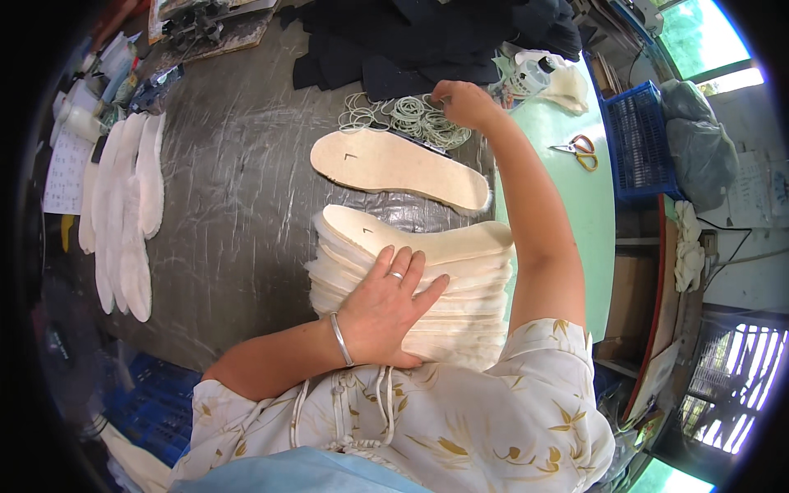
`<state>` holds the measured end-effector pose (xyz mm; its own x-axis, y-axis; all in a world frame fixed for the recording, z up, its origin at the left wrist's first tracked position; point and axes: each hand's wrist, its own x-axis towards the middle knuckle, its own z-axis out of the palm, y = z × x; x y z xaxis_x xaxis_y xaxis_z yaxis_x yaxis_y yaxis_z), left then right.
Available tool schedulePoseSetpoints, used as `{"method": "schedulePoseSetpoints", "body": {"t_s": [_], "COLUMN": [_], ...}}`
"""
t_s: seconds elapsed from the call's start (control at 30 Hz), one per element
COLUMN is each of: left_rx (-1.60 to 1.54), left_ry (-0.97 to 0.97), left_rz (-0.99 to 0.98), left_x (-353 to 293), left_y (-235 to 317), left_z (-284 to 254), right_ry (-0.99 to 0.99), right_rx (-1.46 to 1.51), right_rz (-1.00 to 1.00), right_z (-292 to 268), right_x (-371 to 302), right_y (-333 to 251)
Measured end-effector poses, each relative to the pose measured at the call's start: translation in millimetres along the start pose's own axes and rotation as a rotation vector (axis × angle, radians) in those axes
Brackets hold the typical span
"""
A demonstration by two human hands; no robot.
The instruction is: Inspecting, stacking, and bagging shoe insoles at a manufacturing workstation.
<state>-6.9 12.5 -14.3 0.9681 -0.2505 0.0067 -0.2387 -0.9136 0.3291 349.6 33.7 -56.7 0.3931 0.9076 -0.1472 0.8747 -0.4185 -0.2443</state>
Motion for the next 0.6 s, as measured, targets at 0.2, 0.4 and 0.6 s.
{"method": "schedulePoseSetpoints", "body": {"t_s": [0.2, 0.4, 0.6], "left_rx": [0.003, -0.021, -0.011], "left_ry": [0.003, 0.005, -0.022], "left_rz": [-0.013, -0.006, -0.016], "left_x": [-2, -1, 0], "left_y": [1, 0, 1], "left_z": [-1, 2, -4], "right_ry": [-0.053, -0.065, -0.082], "right_rx": [0.326, -0.405, -0.445], "right_rz": [0.004, 0.211, 0.138], "right_z": [-4, -4, 10], "right_x": [-13, 1, 13], "right_y": [-8, -20, -18]}}
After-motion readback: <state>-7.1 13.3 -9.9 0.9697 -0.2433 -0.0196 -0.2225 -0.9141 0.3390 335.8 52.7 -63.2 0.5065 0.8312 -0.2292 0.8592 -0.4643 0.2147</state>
